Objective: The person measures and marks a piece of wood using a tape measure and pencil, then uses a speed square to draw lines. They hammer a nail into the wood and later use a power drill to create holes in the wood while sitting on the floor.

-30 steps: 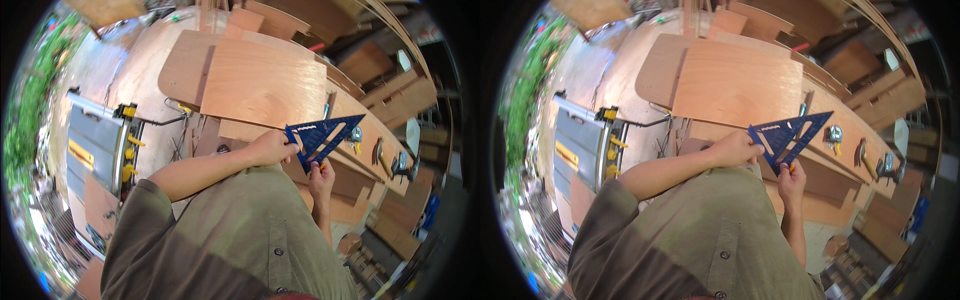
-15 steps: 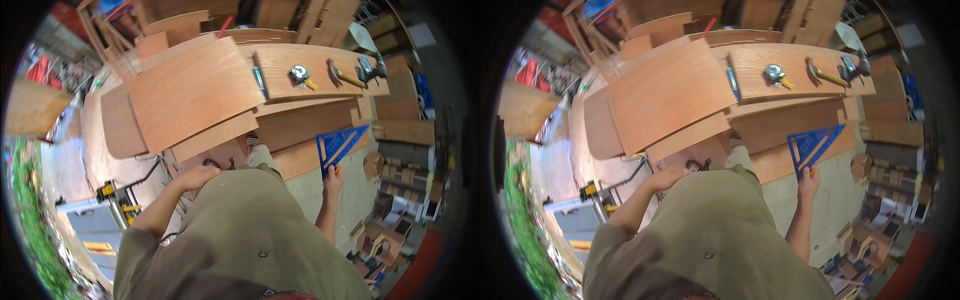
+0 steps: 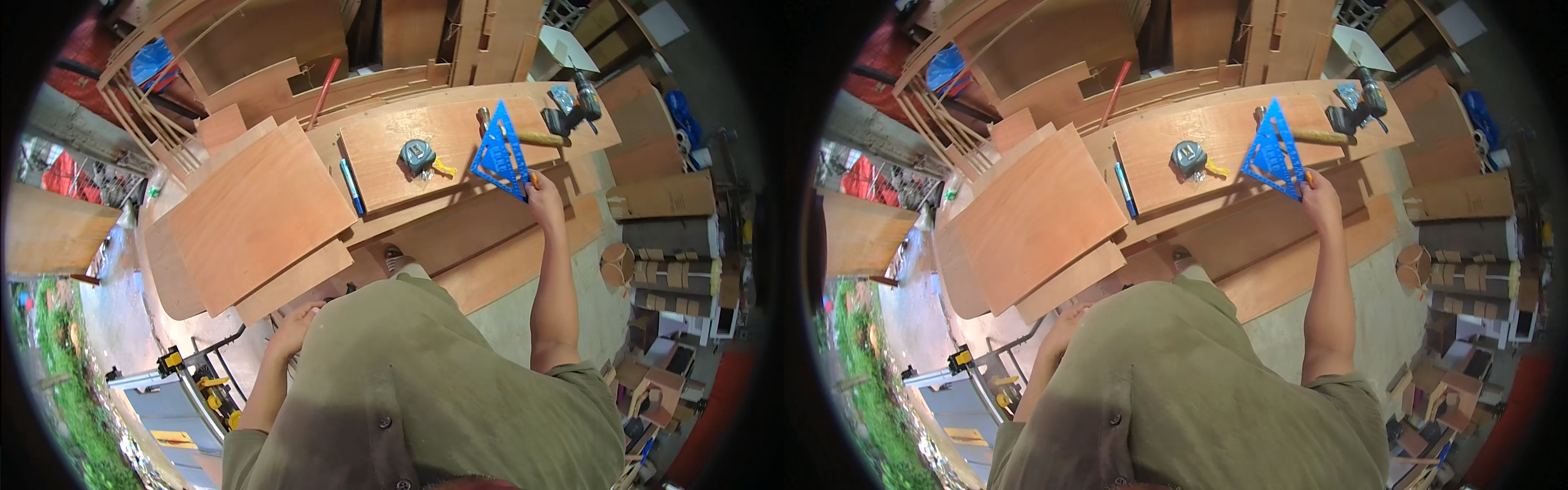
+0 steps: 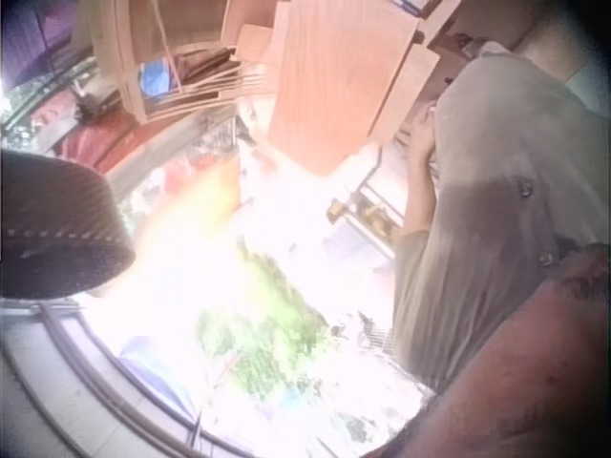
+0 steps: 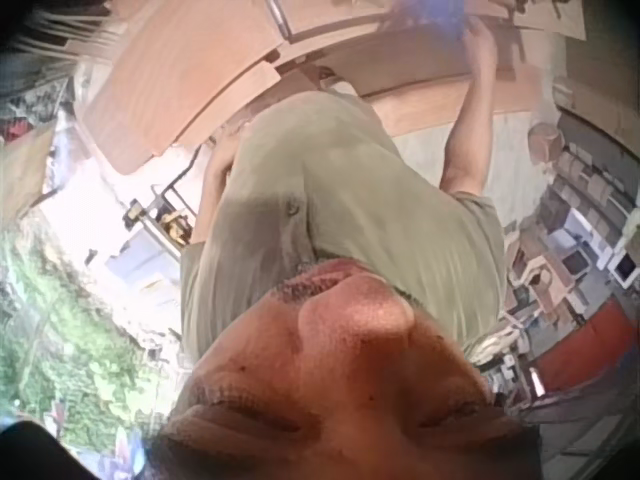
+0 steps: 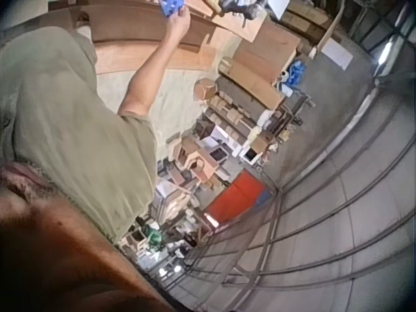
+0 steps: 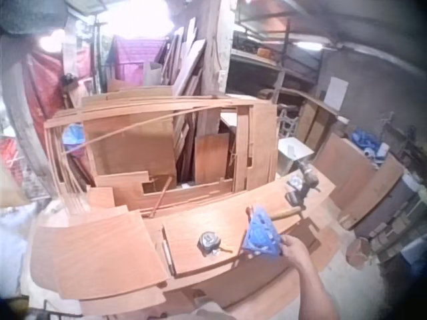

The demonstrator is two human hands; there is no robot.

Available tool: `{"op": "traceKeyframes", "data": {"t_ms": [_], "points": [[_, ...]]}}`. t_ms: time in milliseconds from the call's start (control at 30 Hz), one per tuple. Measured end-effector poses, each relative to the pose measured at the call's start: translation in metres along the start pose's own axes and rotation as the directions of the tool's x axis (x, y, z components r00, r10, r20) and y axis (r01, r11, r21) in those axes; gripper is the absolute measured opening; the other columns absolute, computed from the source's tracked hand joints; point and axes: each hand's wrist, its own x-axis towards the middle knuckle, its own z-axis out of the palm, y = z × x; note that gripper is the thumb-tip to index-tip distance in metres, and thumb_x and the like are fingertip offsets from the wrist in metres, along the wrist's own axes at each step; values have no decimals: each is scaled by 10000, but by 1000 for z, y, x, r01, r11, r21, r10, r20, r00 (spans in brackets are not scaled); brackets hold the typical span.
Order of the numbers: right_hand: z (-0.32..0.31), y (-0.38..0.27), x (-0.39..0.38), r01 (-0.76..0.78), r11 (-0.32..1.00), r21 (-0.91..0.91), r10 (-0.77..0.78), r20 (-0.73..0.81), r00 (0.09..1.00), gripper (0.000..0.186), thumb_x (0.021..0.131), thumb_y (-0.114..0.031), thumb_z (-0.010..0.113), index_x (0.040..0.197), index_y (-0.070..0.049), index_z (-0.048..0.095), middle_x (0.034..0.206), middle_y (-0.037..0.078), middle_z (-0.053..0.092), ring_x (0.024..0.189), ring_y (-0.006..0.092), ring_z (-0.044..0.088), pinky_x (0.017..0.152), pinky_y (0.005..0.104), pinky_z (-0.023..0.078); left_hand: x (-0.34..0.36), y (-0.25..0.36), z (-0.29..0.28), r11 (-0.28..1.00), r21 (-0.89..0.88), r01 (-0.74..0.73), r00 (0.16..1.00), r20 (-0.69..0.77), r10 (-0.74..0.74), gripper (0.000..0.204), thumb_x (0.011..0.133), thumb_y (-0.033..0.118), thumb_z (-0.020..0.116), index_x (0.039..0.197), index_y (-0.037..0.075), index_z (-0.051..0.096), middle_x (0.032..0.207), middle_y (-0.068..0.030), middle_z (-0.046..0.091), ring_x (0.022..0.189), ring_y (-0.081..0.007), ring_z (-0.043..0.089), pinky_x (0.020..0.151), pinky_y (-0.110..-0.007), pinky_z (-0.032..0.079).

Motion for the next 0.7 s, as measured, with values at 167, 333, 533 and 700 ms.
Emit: {"op": "traceKeyframes", "data": {"t_ms": [167,333,533,700], "points": [[43,-13,67,162,987,9,-159,258,953,367,960,-145,587,1325,-146,630,1060,192,728,984,327,713,847,403,529,8,26,33,993,115,-21,991,-132,36,359,1087,245,489,1298,-8,632,1145,-100,707,1047,-147,637,936,-302,501],[69,-28,82,156,982,106,-182,322,929,377,971,-94,595,1347,-118,598,1178,189,689,1082,336,669,961,394,502,8,39,76,986,-160,-44,974,-228,6,342,1073,244,517,1265,-7,648,1128,-86,704,1022,-129,629,911,-298,501],[52,-62,53,187,946,-266,-156,134,979,419,958,-233,638,1374,-202,596,1227,217,621,1036,414,668,891,508,537,-2,81,90,996,-8,92,921,-380,-88,316,1040,262,579,1161,-19,657,1000,-22,701,891,-108,616,825,-277,510],[52,-71,53,324,929,-177,-315,76,946,443,924,-119,611,1367,-117,590,1206,261,528,996,461,638,877,503,538,-40,199,85,892,40,-450,709,-591,385,293,924,85,692,1198,16,614,1090,-32,627,988,-116,582,871,-275,479]]}}
